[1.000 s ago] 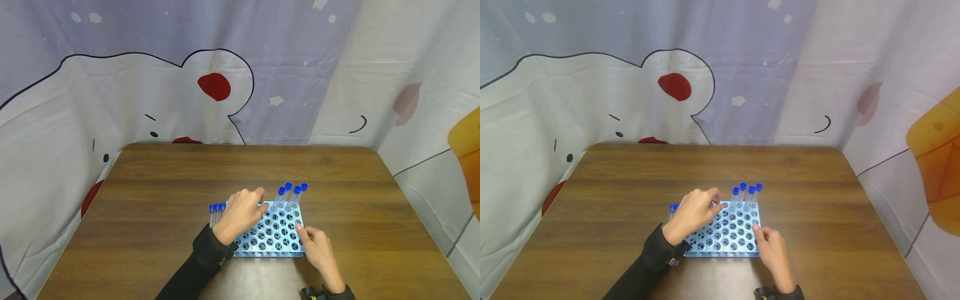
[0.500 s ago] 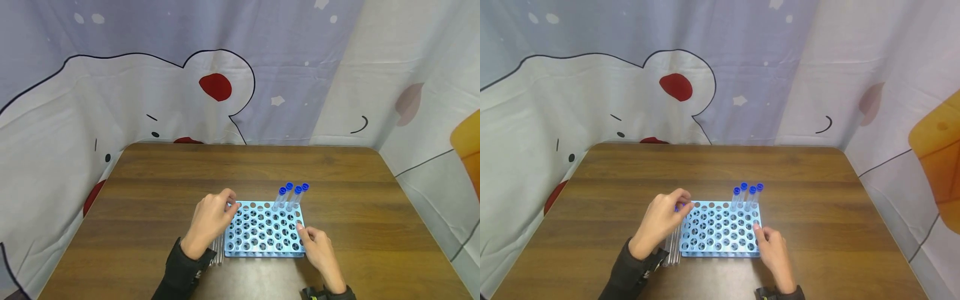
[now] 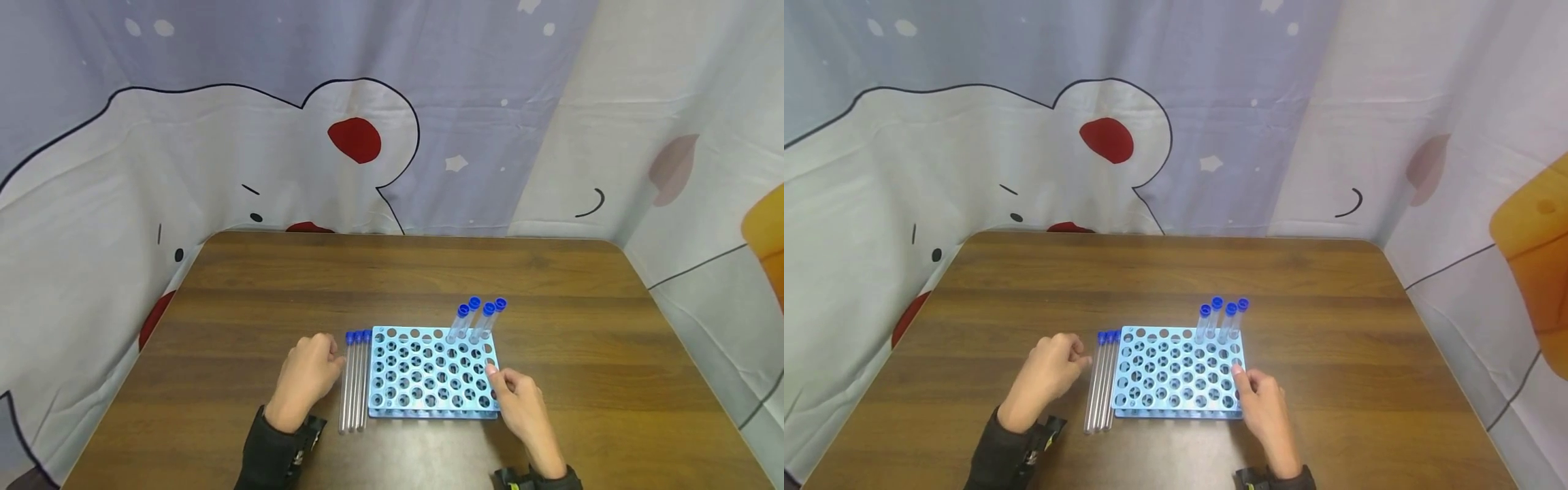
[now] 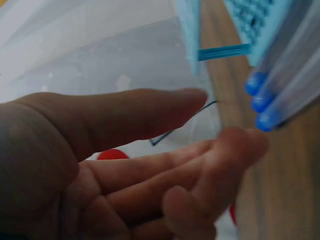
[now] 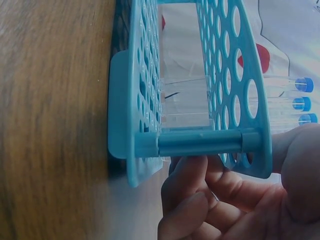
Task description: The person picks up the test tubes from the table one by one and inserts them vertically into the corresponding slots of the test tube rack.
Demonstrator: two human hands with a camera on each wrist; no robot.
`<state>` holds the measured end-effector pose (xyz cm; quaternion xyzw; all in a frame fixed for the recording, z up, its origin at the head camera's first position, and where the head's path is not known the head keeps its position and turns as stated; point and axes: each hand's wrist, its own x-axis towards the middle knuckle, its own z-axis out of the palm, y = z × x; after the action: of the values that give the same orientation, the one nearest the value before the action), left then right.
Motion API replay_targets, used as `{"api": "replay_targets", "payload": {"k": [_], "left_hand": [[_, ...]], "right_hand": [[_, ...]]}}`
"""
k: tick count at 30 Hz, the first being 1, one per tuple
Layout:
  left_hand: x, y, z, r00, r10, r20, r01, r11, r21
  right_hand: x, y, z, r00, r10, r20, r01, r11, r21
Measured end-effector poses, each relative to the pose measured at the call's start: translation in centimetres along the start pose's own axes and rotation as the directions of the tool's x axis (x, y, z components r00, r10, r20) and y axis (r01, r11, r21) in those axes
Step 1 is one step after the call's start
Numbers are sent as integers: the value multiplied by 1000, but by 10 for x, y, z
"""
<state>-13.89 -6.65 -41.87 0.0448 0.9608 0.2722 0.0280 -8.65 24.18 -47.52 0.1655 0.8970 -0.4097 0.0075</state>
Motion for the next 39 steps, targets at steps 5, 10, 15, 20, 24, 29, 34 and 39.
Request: {"api": "replay_targets", "payload": {"k": [5,10,15,20,24,29,34,39], "left_hand": [[-1,-8,13,996,-53,75,50,998,42],[0,-11,24,991,-74,113,65,994,83],[2,-13,33,987,-88,137,72,991,113],[4,-14,38,983,-106,150,91,990,104],[5,-15,40,983,-101,154,88,992,92],[6,-15,40,981,-106,162,94,992,79],[8,-16,40,977,-121,173,108,991,84],[8,-17,37,979,-109,174,97,992,77]], "right_hand": [[1,0,-1,1000,10,0,-10,1000,13],[1,1,0,1000,5,-8,-5,1000,22],[2,2,1,1000,-6,-26,7,1000,29],[2,2,1,999,-8,-32,9,1000,27],[1,1,2,999,-10,-35,11,1000,20],[1,0,1,1000,-7,-31,8,1000,13],[1,0,2,999,-6,-33,6,1000,13],[1,1,2,999,-8,-37,8,1000,12]]}}
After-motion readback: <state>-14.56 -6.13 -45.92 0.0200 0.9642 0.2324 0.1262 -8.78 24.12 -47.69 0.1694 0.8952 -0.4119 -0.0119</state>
